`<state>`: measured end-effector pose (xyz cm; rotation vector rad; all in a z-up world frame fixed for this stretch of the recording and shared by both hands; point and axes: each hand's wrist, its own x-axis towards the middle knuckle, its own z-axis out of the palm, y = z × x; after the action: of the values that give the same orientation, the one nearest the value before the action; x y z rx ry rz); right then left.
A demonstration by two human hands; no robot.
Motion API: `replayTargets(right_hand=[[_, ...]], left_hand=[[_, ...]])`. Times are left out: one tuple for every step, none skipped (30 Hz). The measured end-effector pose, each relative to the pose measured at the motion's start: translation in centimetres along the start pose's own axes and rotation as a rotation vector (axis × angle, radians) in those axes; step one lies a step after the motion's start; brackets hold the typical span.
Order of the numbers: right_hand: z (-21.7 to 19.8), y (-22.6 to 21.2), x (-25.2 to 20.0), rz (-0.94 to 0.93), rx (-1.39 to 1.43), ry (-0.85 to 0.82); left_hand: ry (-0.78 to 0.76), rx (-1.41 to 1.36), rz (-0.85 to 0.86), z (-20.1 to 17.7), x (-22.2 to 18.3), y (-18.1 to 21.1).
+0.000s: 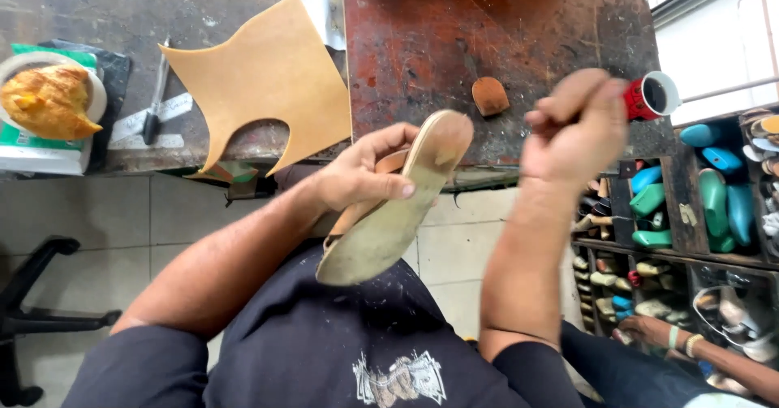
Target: The person is marking and cutting out specific shapes from a leather sheet to be used for shoe repairs.
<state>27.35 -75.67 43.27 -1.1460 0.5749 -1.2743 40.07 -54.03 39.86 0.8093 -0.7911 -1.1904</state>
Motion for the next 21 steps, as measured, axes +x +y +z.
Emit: replayTargets(right_hand=[[-1.0, -0.1, 0.5, -0.004, 0.013, -0.001], [-2.0, 0.0, 0.9, 0.018, -0.091, -0.032], [-3.0, 0.1, 1.2, 0.040, -0.195, -0.063], [-4.7, 1.3, 1.7, 0.066, -0.202, -0.079], [-6.4, 2.5, 2.1, -0.111, -0.580, -0.181], [-7.8, 3.6, 3.2, -0.320, -0.947, -0.280], [-8.9, 4.8, 4.5, -0.325, -0.942, -0.290], [-10.3, 5.7, 5.6, -0.234, -0.991, -0.244], [-11.8, 6.7, 6.8, -0.143, -1.038, -0.198], [-12.6, 7.7, 7.5, -0.136, -1.044, -0.209], [-13.4, 8.8, 8.3, -0.214, -1.193, -0.253], [-14.3, 9.7, 9.1, -0.297, -1.339, -0.279], [-13.9, 9.7, 8.7, -0.294, -1.342, -0.272], [-13.5, 9.6, 8.4, -0.404, -1.551, -0.257], [-13.0, 9.5, 8.0, -0.516, -1.758, -0.242], [-11.5, 8.0, 6.6, -0.513, -1.765, -0.255], [-9.9, 6.6, 5.2, -0.663, -1.521, -0.239], [-8.3, 5.3, 3.8, -0.796, -1.265, -0.227], [-6.5, 4.7, 2.1, -0.789, -1.268, -0.241], [-4.8, 4.1, 0.3, -0.529, -0.868, -0.418], [-3.0, 3.5, -1.5, -0.268, -0.455, -0.571]], left_hand=[[-0.001, 0.013, 0.003, -0.7, 0.2, -1.1], [0.026, -0.013, 0.013, -1.5, 0.1, -2.2], [0.053, -0.039, 0.023, -2.4, 0.0, -3.4], [0.080, -0.051, 0.018, -2.9, 0.0, -4.0], [0.104, -0.020, 0.041, -3.3, 0.0, -4.7], [0.108, 0.024, 0.077, -4.3, 0.8, -5.1], [0.115, 0.025, 0.086, -4.1, 0.7, -4.8], [0.162, 0.078, 0.066, -3.7, 0.6, -4.6], [0.209, 0.131, 0.046, -3.3, 0.5, -4.4], [0.220, 0.123, 0.043, -2.8, 0.4, -3.6], [0.220, 0.254, -0.023, -2.4, 0.3, -2.7], [0.201, 0.393, -0.089, -2.1, 0.6, -1.7], [0.194, 0.392, -0.093, -2.2, 0.7, -2.0], [0.194, 0.392, -0.070, -2.3, 0.8, -2.4], [0.194, 0.392, -0.047, -2.3, 0.8, -2.8], [0.200, 0.381, -0.052, -2.3, 0.9, -2.6], [0.196, 0.410, -0.054, -2.3, 0.9, -2.4], [0.194, 0.441, -0.057, -2.3, 0.8, -2.2], [0.203, 0.432, -0.063, -2.3, 1.0, -2.9], [0.242, 0.393, -0.048, -2.4, 1.2, -3.5], [0.281, 0.355, -0.034, -2.5, 1.4, -4.0]])
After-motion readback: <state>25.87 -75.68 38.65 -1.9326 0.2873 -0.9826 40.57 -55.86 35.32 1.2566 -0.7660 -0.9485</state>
